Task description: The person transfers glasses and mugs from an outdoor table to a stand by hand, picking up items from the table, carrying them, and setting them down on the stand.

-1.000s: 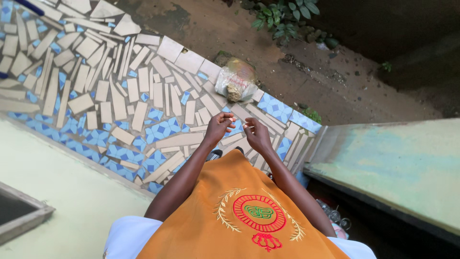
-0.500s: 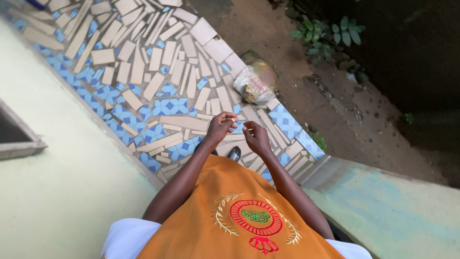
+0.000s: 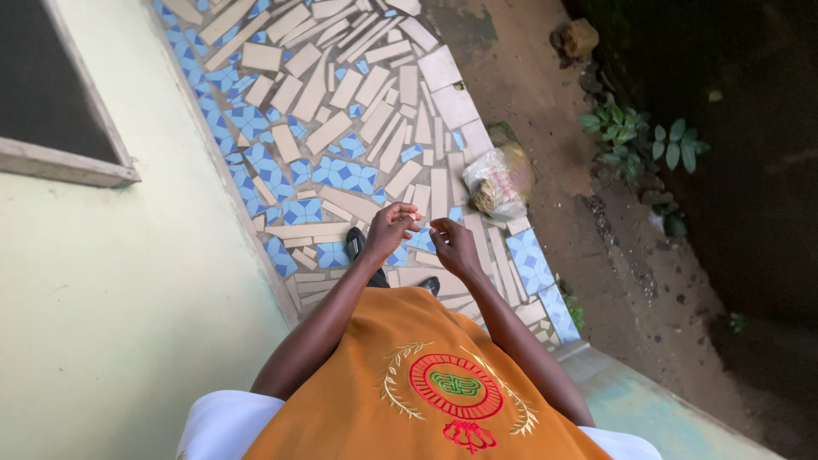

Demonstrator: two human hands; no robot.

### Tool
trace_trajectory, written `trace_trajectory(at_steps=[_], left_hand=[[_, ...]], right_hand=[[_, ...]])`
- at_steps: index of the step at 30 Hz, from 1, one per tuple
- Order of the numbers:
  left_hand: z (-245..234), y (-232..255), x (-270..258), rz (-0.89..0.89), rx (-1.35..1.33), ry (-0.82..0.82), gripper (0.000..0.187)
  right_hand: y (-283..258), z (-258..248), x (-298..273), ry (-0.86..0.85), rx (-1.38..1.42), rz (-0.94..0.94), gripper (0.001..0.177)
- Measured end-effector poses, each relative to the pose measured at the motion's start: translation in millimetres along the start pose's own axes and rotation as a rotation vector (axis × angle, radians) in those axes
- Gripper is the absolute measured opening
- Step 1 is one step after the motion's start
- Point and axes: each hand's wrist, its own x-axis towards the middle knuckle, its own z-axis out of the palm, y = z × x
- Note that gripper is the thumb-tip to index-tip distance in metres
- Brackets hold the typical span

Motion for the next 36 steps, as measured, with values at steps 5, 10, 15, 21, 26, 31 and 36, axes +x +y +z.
trace_trajectory(at_steps=[5,10,15,21,26,31,36], left_hand=[[-43.6,14.9,10.6,0.011,-0.022,0.067,0.034],[-84.5,34.1,19.1,0.001,-0.034,0.102,0.034],[-126.8,49.6,27.5,0.044,-0.031,0.105,0.034],[-183.8,60.9,24.8,0.063,-0.110,0.185,0.031],[-220.5,64.1,10.5,0.049,-0.125,0.319,0.030],[-238.6,55.6,0.0,0.094,-0.189,0.405,0.030],[-255.0,46.4,-1.3,0.119,-0.292,0.480,0.028]], right_hand=[[-26.4,26.9,26.8,-0.040,-0.048,-0.068,0.031],[-52.0,53.9,57.9,-0.079,-0.094,-0.091,0.029],[-79.6,84.0,93.2,-0.091,-0.097,-0.130,0.029],[-113.9,130.8,118.8,-0.135,-0.059,-0.217,0.029],[-136.7,157.7,130.8,-0.291,-0.108,-0.214,0.027],[-150.0,171.4,154.5,-0.366,-0.123,-0.253,0.026],[-162.6,190.2,177.3,-0.432,-0.175,-0.265,0.026]])
